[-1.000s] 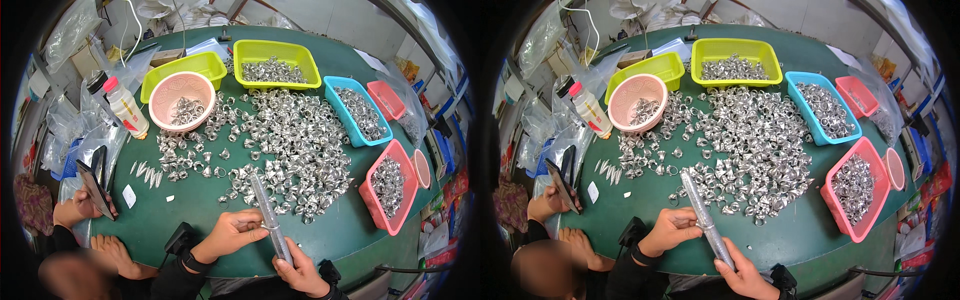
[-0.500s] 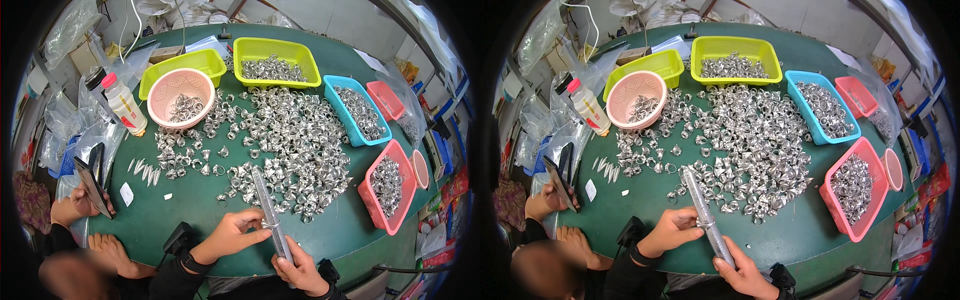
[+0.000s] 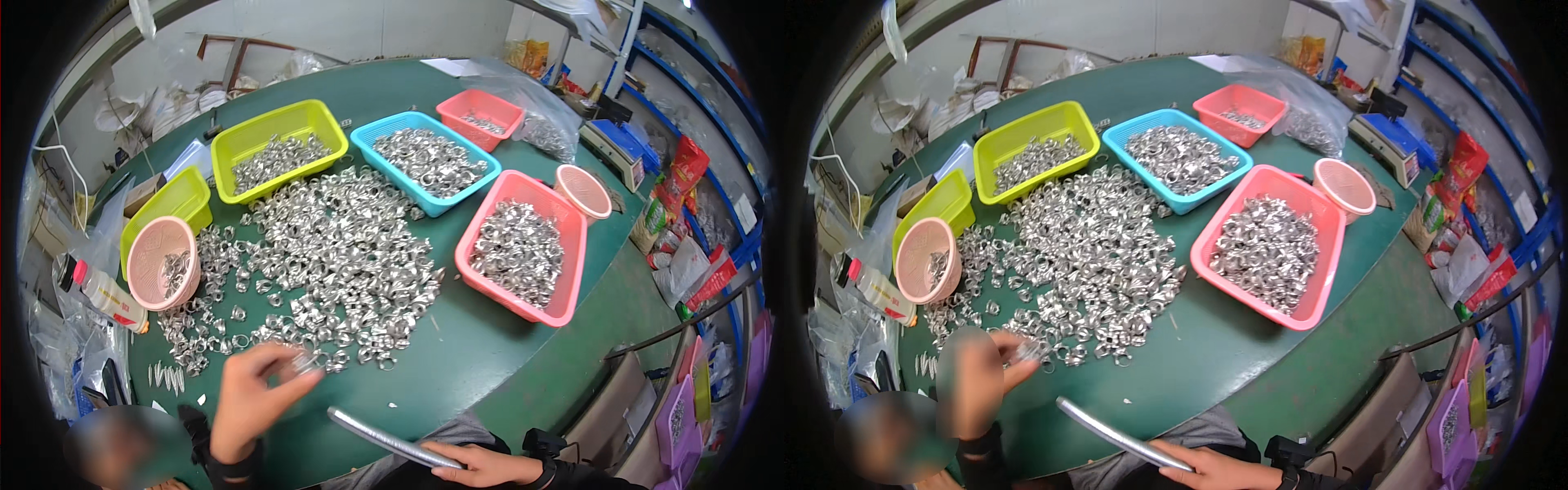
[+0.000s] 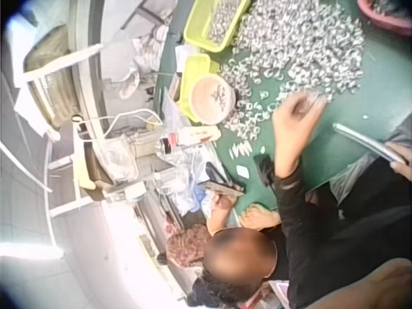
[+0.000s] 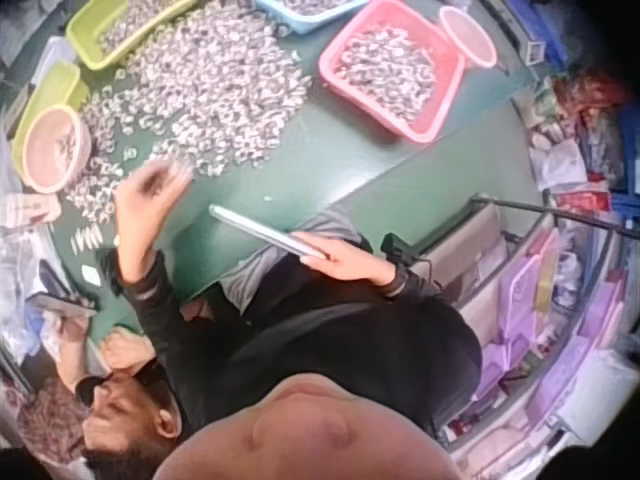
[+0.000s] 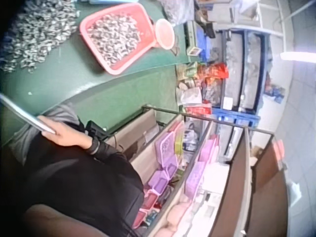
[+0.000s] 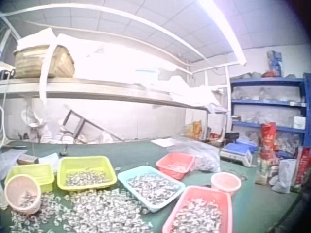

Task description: The recorder is measuring small metal rings using a ring sizer mandrel and sorting them into different plastic bins.

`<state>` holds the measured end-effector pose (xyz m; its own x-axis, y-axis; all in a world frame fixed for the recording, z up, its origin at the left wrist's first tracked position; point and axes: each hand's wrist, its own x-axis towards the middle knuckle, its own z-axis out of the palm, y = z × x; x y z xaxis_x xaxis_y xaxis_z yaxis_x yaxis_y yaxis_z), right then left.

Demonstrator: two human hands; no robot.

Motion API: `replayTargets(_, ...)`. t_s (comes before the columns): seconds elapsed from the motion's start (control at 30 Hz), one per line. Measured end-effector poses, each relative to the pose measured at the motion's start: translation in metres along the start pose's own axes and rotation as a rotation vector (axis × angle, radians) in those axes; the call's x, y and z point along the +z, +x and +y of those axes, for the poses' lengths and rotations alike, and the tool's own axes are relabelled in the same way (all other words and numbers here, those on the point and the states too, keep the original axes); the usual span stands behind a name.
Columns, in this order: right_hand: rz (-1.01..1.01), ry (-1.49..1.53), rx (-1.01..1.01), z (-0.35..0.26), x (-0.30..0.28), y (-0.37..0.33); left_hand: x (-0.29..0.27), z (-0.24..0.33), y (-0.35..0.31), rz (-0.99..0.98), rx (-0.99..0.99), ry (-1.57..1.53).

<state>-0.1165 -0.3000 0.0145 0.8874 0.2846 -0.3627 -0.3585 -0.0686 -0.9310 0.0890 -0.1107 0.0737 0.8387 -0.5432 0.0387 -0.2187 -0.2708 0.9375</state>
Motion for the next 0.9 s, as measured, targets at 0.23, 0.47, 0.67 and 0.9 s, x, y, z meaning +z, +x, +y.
replayTargets(0.23, 0.249, 0.256, 0.001, 0.011, -0.001, -0.013, 0.087, 0.08, 0.092, -0.015, 0.471, -0.081)
replayTargets(0.47, 0.473, 0.354, -0.094, 0.032, -0.02, -0.018, 0.04, -0.021, 0.025, 0.072, 0.329, 0.368)
replayTargets(0.67, 0.553, 0.397, -0.081, 0.002, -0.018, 0.029, 0.02, -0.081, -0.025, 0.004, 0.362, 0.598)
replayTargets(0.9, 0.517, 0.397, -0.042, -0.017, 0.011, 0.048, 0.043, -0.089, -0.017, 0.052, 0.4, 0.579)
